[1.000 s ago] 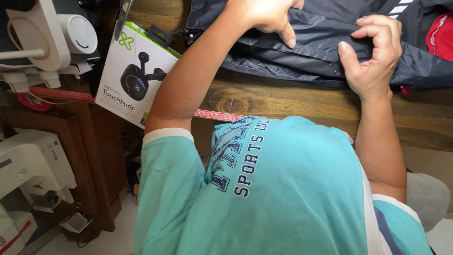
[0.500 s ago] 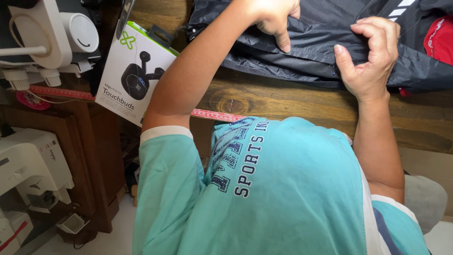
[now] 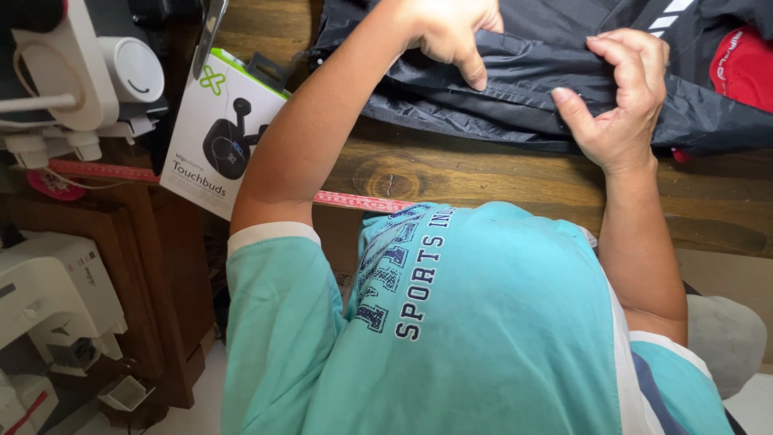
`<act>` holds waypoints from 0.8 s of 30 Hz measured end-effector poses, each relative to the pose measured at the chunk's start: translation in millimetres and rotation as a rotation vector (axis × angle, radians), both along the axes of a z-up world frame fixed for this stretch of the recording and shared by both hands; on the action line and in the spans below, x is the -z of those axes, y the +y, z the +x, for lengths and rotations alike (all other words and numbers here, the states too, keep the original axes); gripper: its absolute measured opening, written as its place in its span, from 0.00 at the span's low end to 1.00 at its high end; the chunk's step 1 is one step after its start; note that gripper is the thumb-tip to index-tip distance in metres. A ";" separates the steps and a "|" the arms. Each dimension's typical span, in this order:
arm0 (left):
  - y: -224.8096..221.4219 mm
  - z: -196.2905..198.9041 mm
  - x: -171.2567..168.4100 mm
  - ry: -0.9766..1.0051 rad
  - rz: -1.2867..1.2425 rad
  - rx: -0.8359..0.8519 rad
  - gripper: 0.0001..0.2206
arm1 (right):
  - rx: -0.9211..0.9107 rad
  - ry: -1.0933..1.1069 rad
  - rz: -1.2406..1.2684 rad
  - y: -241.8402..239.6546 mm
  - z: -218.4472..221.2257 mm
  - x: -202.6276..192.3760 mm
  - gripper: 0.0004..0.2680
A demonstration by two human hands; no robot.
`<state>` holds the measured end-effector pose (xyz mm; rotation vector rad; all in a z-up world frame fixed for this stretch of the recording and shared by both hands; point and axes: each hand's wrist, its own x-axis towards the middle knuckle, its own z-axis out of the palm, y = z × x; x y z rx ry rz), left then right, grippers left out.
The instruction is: Pinning a red fabric lining into a black jacket to prepare it for sewing.
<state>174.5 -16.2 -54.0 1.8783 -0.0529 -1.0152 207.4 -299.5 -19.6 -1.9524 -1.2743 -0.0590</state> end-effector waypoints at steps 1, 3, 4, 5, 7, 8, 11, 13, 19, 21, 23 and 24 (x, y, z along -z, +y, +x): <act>0.2 0.9 -0.4 -0.007 0.019 0.022 0.15 | 0.003 0.009 -0.017 -0.4 -0.5 -1.0 0.17; 2.2 0.6 -0.6 -0.016 0.037 0.052 0.13 | 0.015 0.017 -0.036 -0.9 -0.5 -1.9 0.19; 4.0 -0.4 -0.6 -0.042 0.037 0.062 0.13 | 0.007 0.021 -0.045 -1.0 0.0 -1.8 0.20; 5.8 -0.5 -0.9 -0.069 0.038 0.074 0.12 | 0.001 0.023 -0.054 -1.1 0.8 -1.9 0.21; 8.8 -1.0 -9.0 -0.108 0.079 0.100 0.13 | 0.005 0.032 -0.050 -1.4 1.6 -3.5 0.23; 9.7 -0.5 -13.5 -0.144 0.121 0.116 0.13 | -0.001 0.042 -0.047 -2.1 2.8 -4.8 0.25; 19.3 4.8 -1.3 -0.391 -0.077 0.230 0.14 | 0.073 0.127 0.084 -3.8 -0.5 -9.8 0.17; 18.1 1.9 -25.3 -0.316 -0.038 0.227 0.15 | 0.161 0.101 0.156 -3.9 -3.7 -20.6 0.13; 13.8 7.2 -53.9 -0.043 0.071 0.137 0.13 | 0.446 -0.251 0.264 -53.5 -5.3 -80.6 0.01; 13.6 6.9 -57.0 0.029 0.074 0.103 0.08 | 0.531 -0.393 0.197 -99.2 5.0 -88.0 0.02; 14.8 3.6 -57.1 0.131 0.067 0.038 0.06 | 0.996 -0.432 0.183 -158.8 21.5 -72.2 0.04; 15.9 4.9 -54.5 0.131 0.067 0.040 0.06 | 0.998 -0.433 0.183 -199.8 26.5 -52.3 0.04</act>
